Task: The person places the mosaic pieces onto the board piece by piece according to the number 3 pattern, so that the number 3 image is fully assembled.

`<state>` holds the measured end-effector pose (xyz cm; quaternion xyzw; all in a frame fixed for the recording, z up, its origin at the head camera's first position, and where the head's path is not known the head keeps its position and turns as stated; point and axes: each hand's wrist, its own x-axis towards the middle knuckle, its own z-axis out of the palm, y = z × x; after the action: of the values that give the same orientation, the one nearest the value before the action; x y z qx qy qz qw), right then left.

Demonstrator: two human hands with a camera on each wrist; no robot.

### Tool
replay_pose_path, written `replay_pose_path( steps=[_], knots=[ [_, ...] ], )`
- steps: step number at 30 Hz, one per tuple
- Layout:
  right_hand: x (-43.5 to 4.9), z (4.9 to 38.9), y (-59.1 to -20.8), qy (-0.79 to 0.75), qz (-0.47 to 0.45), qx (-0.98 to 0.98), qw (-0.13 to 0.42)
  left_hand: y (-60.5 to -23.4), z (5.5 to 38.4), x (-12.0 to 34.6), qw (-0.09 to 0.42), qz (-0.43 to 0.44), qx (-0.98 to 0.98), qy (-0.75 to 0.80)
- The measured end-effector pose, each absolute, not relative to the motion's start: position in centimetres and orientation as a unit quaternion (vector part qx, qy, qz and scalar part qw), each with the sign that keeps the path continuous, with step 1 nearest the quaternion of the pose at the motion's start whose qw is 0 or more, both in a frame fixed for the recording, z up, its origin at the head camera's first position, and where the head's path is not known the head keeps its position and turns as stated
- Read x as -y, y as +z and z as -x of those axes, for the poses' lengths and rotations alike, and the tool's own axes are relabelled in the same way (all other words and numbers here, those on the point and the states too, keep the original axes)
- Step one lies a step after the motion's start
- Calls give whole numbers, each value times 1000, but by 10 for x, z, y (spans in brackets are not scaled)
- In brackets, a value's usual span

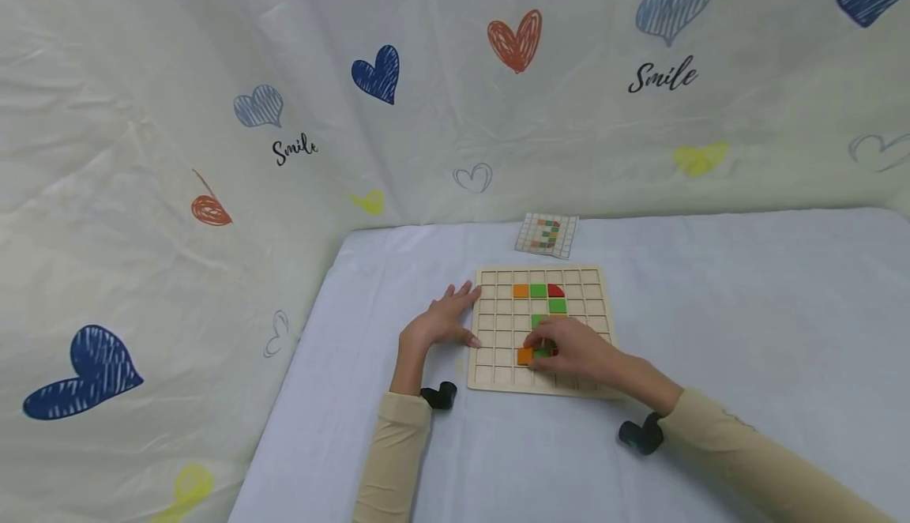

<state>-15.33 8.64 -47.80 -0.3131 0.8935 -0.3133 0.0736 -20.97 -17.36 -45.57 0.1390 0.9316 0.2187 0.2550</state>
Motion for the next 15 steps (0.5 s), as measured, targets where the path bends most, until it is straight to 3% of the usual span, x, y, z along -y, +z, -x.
replay_pose_path(
  steps=[15],
  knots=[
    [-79,150,-472,-281,300,-909,72,-456,210,173,255,-133,-932,221]
  ],
)
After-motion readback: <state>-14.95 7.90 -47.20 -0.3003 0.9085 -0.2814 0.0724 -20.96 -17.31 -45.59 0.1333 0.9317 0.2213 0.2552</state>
